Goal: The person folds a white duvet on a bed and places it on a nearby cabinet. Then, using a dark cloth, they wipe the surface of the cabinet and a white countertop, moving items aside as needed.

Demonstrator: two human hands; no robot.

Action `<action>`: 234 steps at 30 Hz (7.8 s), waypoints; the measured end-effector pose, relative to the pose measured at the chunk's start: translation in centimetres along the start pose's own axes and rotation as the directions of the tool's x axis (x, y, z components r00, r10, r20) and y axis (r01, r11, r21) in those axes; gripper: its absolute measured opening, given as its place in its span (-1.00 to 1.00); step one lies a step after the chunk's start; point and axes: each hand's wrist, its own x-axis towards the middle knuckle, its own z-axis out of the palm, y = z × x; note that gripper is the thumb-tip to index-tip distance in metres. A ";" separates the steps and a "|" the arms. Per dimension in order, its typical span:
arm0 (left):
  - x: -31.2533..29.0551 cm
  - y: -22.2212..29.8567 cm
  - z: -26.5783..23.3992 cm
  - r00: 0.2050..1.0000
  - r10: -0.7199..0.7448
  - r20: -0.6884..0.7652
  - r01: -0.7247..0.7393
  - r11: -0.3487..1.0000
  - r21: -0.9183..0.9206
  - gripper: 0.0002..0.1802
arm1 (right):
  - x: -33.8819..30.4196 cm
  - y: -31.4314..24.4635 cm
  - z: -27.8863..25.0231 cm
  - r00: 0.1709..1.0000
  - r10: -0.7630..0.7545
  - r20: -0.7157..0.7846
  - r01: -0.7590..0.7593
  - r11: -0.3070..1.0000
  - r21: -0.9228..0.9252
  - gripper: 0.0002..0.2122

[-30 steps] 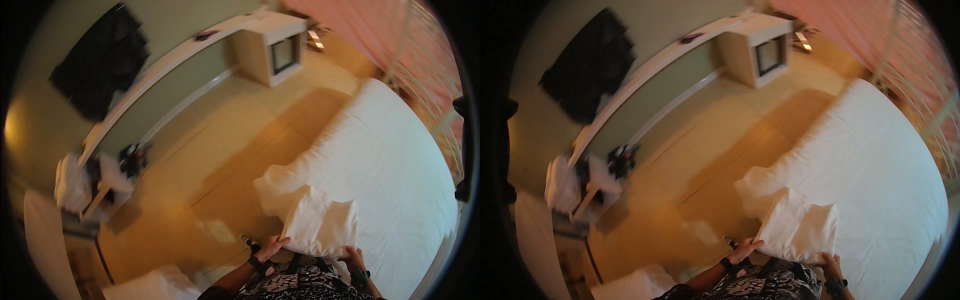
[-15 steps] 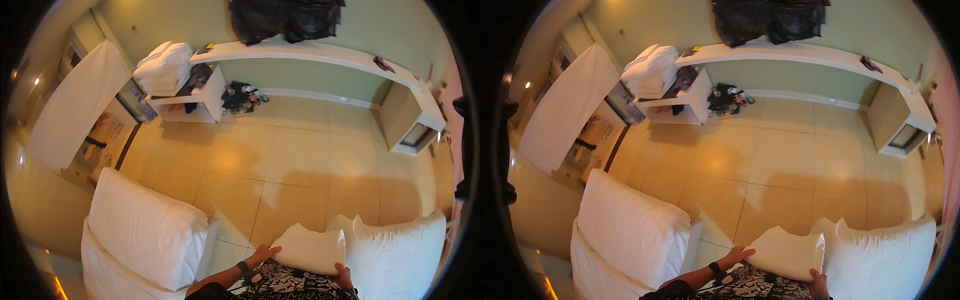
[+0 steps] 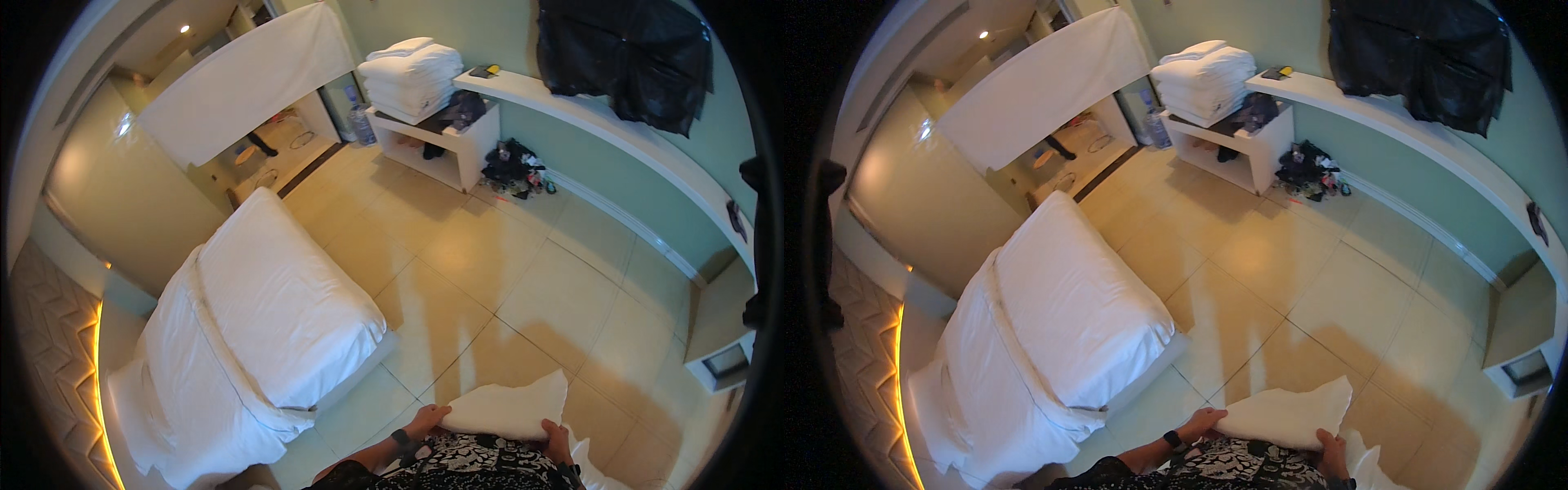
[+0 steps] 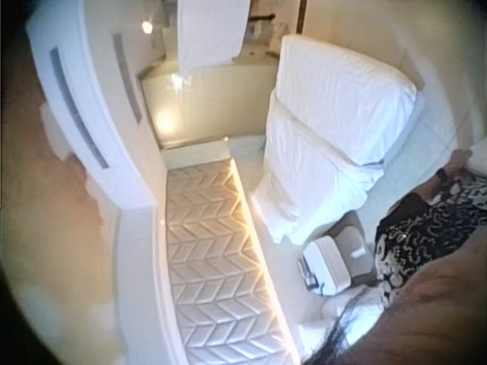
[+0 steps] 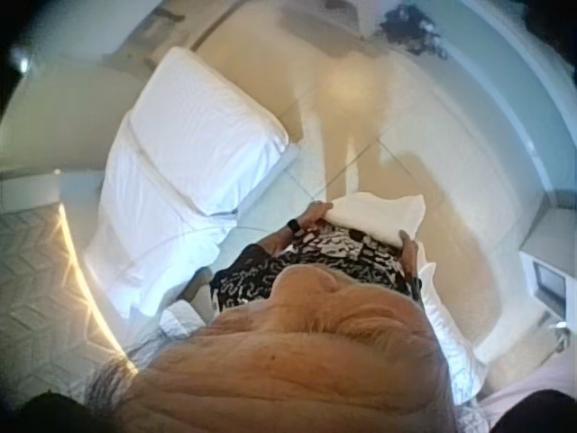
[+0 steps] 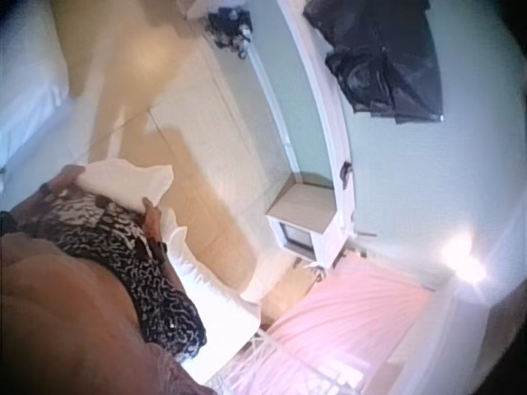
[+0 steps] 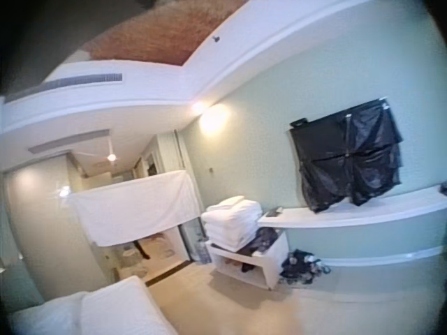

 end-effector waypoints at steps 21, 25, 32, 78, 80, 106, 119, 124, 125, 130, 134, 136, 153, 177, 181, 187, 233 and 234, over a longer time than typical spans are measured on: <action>4.7 19.2 0.9 0.577 0.615 0.537 -0.795 0.272 0.542 -0.03 | 14.7 -11.5 18.0 0.993 0.019 0.114 0.033 0.899 -0.437 -0.67; 6.0 22.8 -0.1 0.431 0.802 0.414 -0.700 0.007 0.714 -0.08 | 17.1 -13.6 23.1 0.992 0.017 0.125 0.035 0.915 -0.401 -0.69; 11.6 29.4 -0.9 0.321 0.938 0.134 -0.614 0.098 0.783 -0.46 | 22.2 -17.9 29.4 0.962 0.076 0.261 0.044 0.904 -0.426 -0.69; 30.1 65.9 -21.2 0.641 0.765 -0.065 -0.474 0.460 0.751 -0.15 | 56.3 -34.6 63.2 0.662 0.122 0.740 0.501 0.662 -0.557 -0.77; 30.8 68.5 -21.8 0.563 0.826 -0.026 -0.541 0.392 0.744 -0.20 | 58.3 -35.6 64.8 0.650 0.155 0.744 0.495 0.657 -0.568 -0.78; 35.4 93.2 -25.6 0.596 0.770 0.228 -0.709 0.370 0.601 -0.64 | 77.0 -54.5 79.3 0.323 0.229 0.918 0.914 0.176 -0.365 -0.64; 24.9 101.8 -47.7 0.698 0.705 0.122 -0.673 0.589 0.446 -0.53 | 67.8 -51.2 90.1 0.588 0.419 0.692 0.413 0.580 -0.702 -0.44; 25.1 99.8 -52.2 0.735 0.678 0.012 -0.631 0.677 0.378 -0.51 | 64.3 -51.3 95.0 0.575 0.490 0.655 0.430 0.500 -0.752 -0.16; 25.2 99.8 -52.6 0.739 0.674 0.000 -0.624 0.684 0.377 -0.51 | 64.2 -51.2 95.8 0.574 0.493 0.654 0.482 0.442 -0.756 -0.15; 25.3 103.2 -54.4 0.758 0.650 -0.053 -0.583 0.712 0.392 -0.52 | 67.2 -49.7 98.3 0.629 0.351 0.693 0.618 0.315 -0.721 -0.34; 25.3 108.9 -54.9 0.740 0.669 -0.067 -0.558 0.667 0.494 -0.54 | 70.5 -51.1 100.5 0.565 0.185 0.804 0.743 0.309 -0.594 -0.52; 24.9 112.1 -54.1 0.725 0.684 -0.086 -0.565 0.661 0.494 -0.55 | 71.5 -54.8 102.4 0.521 0.173 0.836 0.786 0.285 -0.548 -0.57; 14.0 140.7 -51.6 0.499 0.864 0.066 -0.807 0.435 0.400 -0.59 | 74.7 -68.2 107.2 0.379 -0.511 0.772 0.893 -0.017 -0.450 -0.68; 36.3 174.0 -54.1 0.583 0.697 0.417 -0.774 0.633 0.024 -0.58 | 74.8 -87.2 120.5 0.721 -0.585 0.372 0.510 0.811 0.287 -0.64; 45.7 166.6 -59.4 0.723 0.554 0.412 -0.673 0.698 0.244 -0.50 | 78.5 -86.1 119.3 0.803 -0.567 0.182 0.560 0.823 0.094 -0.61; 42.2 160.0 -60.7 0.701 0.606 0.376 -0.679 0.728 0.092 -0.46 | 76.4 -85.5 120.8 0.835 -0.527 0.160 0.482 0.840 0.251 -0.50; 46.2 160.4 -56.8 0.089 0.693 0.716 -0.842 -0.331 0.426 -0.55 | 84.2 -78.3 110.7 0.685 -0.720 0.114 0.536 0.604 0.590 -0.65; 47.3 161.3 -57.5 0.092 0.666 0.740 -0.837 -0.351 0.420 -0.47 | 85.5 -78.1 111.7 0.660 -0.748 0.070 0.623 0.597 0.505 -0.65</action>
